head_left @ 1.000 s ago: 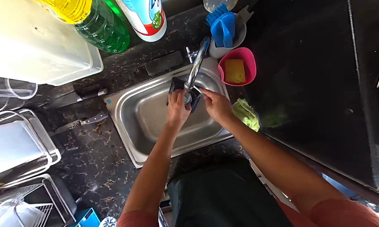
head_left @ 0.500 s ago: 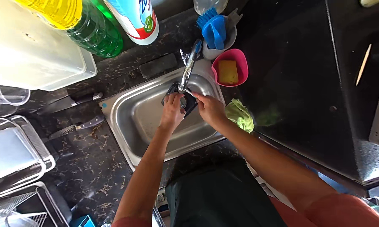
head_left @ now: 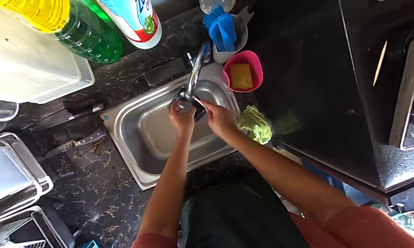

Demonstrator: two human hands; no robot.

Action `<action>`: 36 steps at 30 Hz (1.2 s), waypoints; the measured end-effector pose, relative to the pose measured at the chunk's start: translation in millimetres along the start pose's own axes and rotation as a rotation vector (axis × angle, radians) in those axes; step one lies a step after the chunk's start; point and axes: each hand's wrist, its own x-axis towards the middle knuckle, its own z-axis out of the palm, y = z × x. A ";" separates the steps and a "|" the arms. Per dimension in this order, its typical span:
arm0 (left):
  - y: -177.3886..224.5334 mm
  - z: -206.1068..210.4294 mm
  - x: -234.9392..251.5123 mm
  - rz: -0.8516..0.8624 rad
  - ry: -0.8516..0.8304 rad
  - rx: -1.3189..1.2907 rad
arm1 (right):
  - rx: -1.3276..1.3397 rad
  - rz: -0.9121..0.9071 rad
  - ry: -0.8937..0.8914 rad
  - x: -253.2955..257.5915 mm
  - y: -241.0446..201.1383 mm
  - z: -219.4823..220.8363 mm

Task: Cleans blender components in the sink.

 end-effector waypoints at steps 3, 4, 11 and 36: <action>-0.4 -8.2 9.2 -0.038 0.028 0.027 | -0.075 0.063 -0.083 -22.7 22.5 1.4; -1.8 -9.2 10.3 -0.080 0.012 0.036 | -0.073 0.080 -0.103 -22.4 23.2 -0.4; 15.9 -0.3 -1.9 -0.447 -0.052 -0.231 | -0.030 -0.027 0.045 -9.6 12.7 11.3; 14.7 -4.2 18.7 -1.051 -0.088 -1.040 | -0.012 0.029 0.052 -14.2 47.8 22.0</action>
